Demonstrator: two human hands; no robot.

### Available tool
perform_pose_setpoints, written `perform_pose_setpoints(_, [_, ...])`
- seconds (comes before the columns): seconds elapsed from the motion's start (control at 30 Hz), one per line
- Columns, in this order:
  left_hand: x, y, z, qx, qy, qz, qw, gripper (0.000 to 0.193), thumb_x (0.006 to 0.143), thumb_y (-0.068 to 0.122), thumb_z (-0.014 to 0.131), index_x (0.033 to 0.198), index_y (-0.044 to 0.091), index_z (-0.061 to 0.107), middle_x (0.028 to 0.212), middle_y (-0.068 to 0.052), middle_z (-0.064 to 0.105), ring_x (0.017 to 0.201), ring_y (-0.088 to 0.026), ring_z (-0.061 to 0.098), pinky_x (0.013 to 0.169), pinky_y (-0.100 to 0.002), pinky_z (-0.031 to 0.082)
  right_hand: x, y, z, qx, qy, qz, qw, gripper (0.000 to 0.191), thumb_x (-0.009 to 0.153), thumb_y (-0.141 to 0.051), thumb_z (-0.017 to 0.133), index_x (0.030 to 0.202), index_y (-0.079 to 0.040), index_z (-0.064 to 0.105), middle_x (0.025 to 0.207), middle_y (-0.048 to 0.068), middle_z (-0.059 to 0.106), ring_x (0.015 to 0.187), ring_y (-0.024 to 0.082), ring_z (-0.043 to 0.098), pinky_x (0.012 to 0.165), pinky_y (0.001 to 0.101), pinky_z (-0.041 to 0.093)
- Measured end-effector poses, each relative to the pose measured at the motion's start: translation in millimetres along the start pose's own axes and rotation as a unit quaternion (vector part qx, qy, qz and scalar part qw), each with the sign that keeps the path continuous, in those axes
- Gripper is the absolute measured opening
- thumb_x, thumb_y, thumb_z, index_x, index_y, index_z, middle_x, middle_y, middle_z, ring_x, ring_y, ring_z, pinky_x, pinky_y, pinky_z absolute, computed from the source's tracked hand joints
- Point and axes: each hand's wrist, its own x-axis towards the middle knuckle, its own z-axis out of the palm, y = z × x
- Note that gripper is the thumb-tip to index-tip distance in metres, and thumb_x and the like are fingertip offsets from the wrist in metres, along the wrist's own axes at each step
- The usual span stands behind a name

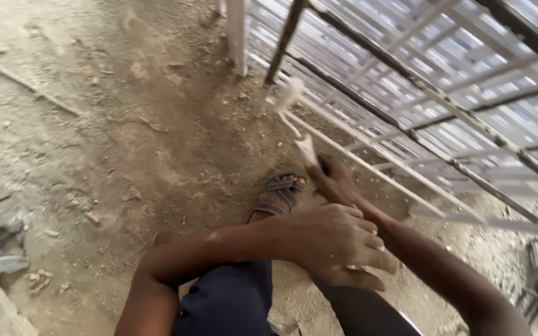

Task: The person paints a white metal frame using a paint roller and a paintbrush. They apply white paint to the horizontal and vertical bars of the frame, occasionally switching between the roller and brush to reach different areas.

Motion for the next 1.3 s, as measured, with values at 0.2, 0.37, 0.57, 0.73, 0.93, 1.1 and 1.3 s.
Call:
perform_pose_setpoints(0.2, [-6,-1,-4,0.061,0.016,0.012,0.998,0.043,0.105,0.053,0.052,0.124,0.02,0.071,0.104,-0.007,0.077,0.099,-0.024,0.075,0.105,-0.048,0.056,-16,40,-13,0.076,0.01,-0.024,0.997,0.055,0.099,-0.042,0.058,0.134,0.0,0.056,0.087,0.009,0.061,0.071,0.016,0.056,0.057,0.0342,0.049])
perform_pose_setpoints(0.37, [-10,-1,-10,0.051,-0.046,-0.037,0.997,0.042,0.103,0.051,0.056,0.12,0.017,0.073,0.097,-0.007,0.077,0.091,-0.022,0.074,0.086,-0.042,0.057,-68,113,-51,0.093,0.038,-0.024,0.995,0.046,0.101,-0.039,0.054,0.122,0.001,0.062,0.085,0.005,0.066,0.068,0.011,0.058,0.054,0.0287,0.048])
perform_pose_setpoints(0.57, [-9,0,-12,0.065,0.023,-0.005,0.998,0.038,0.105,0.049,0.057,0.117,0.016,0.072,0.099,-0.006,0.076,0.098,-0.024,0.073,0.088,-0.04,0.057,-106,149,-69,0.145,0.054,0.015,0.988,0.036,0.105,-0.037,0.055,0.106,-0.002,0.059,0.073,0.003,0.053,0.06,0.011,0.048,0.049,0.0289,0.042])
perform_pose_setpoints(0.73, [-4,3,-15,0.058,-0.001,-0.016,0.998,0.034,0.102,0.044,0.063,0.112,0.013,0.072,0.093,-0.006,0.075,0.092,-0.024,0.072,0.08,-0.04,0.055,-93,136,-82,0.053,0.034,0.002,0.998,0.036,0.103,-0.039,0.051,0.093,-0.005,0.058,0.064,0.001,0.055,0.053,0.011,0.052,0.046,0.0274,0.044])
perform_pose_setpoints(0.93, [0,5,-18,0.06,-0.018,-0.029,0.998,0.031,0.102,0.041,0.065,0.112,0.012,0.072,0.096,-0.007,0.075,0.089,-0.023,0.071,0.08,-0.04,0.054,-88,156,-83,0.147,0.014,0.015,0.989,0.033,0.103,-0.031,0.053,0.116,-0.001,0.058,0.071,0.004,0.057,0.055,0.011,0.052,0.046,0.0269,0.042])
perform_pose_setpoints(1.1, [0,3,-18,0.083,-0.001,-0.018,0.996,0.033,0.102,0.041,0.064,0.114,0.011,0.071,0.104,-0.011,0.075,0.096,-0.025,0.072,0.086,-0.041,0.055,-115,194,-89,0.317,-0.021,0.072,0.945,0.039,0.098,-0.025,0.049,0.127,0.001,0.054,0.077,0.009,0.062,0.055,0.014,0.056,0.044,0.0279,0.045])
perform_pose_setpoints(1.3, [1,1,-13,0.074,-0.022,-0.022,0.997,0.032,0.102,0.041,0.065,0.111,0.011,0.073,0.102,-0.01,0.075,0.092,-0.024,0.071,0.083,-0.041,0.055,-122,174,-100,0.433,-0.135,-0.014,0.891,0.044,0.102,-0.033,0.046,0.114,0.007,0.06,0.074,0.011,0.064,0.047,0.016,0.055,0.037,0.0284,0.047])
